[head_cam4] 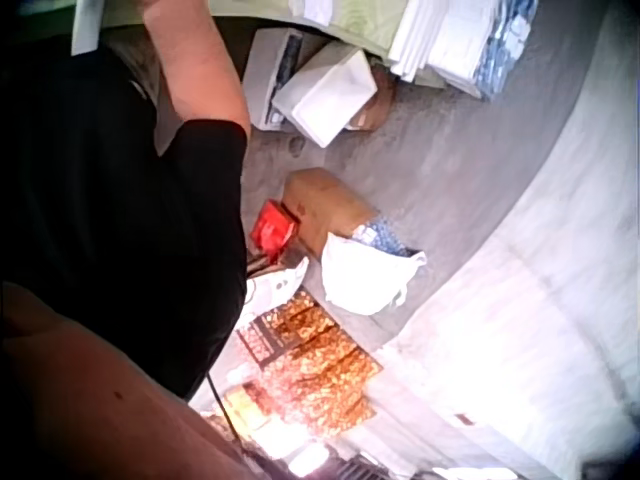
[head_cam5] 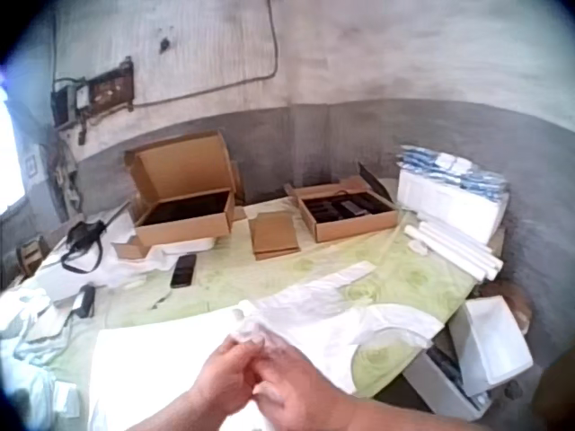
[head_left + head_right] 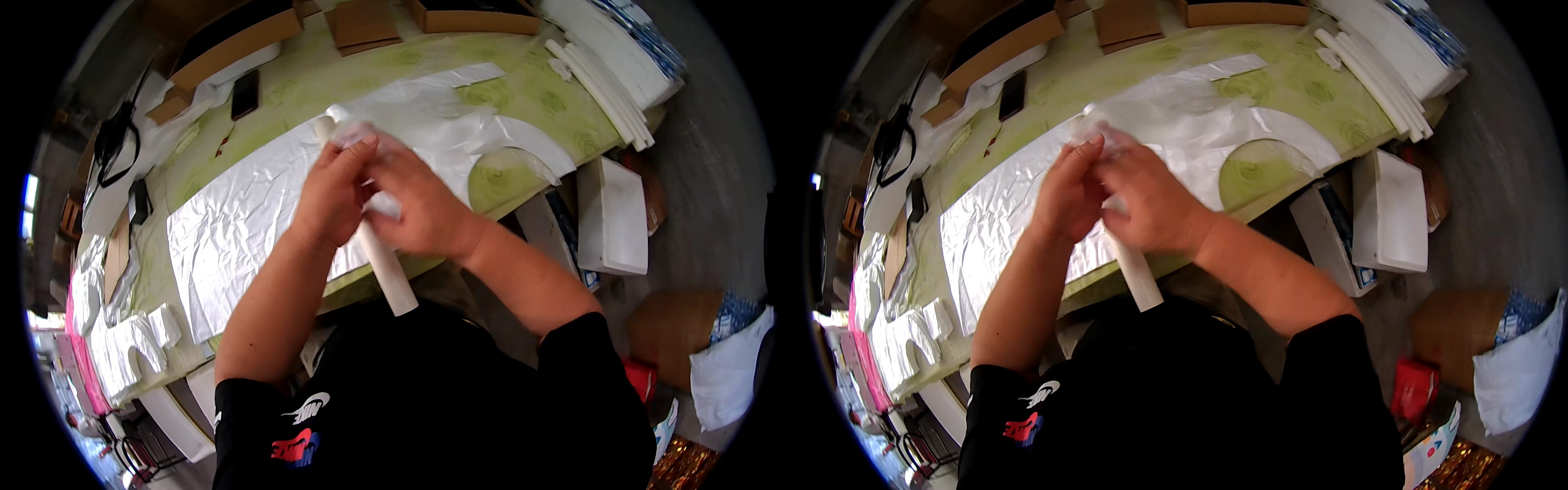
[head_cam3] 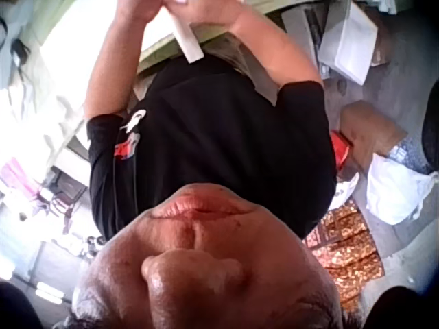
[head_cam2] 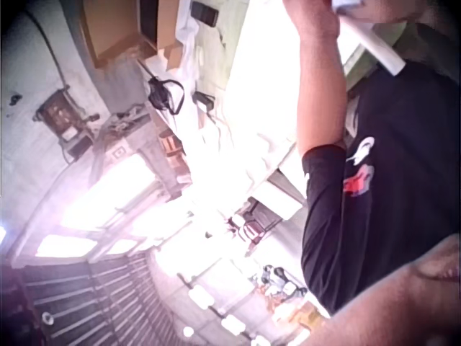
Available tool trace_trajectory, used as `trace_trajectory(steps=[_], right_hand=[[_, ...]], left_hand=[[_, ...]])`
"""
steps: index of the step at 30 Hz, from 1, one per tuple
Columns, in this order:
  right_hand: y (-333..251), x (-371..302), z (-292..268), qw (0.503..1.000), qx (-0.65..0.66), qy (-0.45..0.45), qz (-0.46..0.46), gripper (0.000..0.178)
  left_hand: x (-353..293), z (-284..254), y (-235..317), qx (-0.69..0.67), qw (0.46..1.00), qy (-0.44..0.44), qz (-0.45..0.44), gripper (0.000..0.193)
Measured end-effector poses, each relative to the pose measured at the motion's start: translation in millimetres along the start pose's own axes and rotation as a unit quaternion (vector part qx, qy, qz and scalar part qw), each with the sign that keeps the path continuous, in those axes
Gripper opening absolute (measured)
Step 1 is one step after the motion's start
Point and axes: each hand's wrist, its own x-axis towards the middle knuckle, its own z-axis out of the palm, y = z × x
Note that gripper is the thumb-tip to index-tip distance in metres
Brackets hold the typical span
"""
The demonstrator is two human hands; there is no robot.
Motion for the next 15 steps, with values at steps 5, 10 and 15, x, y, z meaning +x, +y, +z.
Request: trace_trajectory(steps=[5, 10, 15], right_hand=[[-29, -16, 13, 0.998, -0.053, 0.022, -0.014, 0.041], [-16, -54, 30, 0.998, -0.028, 0.006, 0.051, 0.034], [-4, -68, 55, 0.993, -0.023, -0.053, 0.098, 0.035]], left_hand=[[-37, -67, 49, 0.099, 0.986, 0.112, 0.075, 0.026], [-84, -171, 70, 0.328, 0.889, 0.32, -0.006, 0.038], [-96, -224, 50, 0.623, 0.674, 0.354, 0.182, 0.036]])
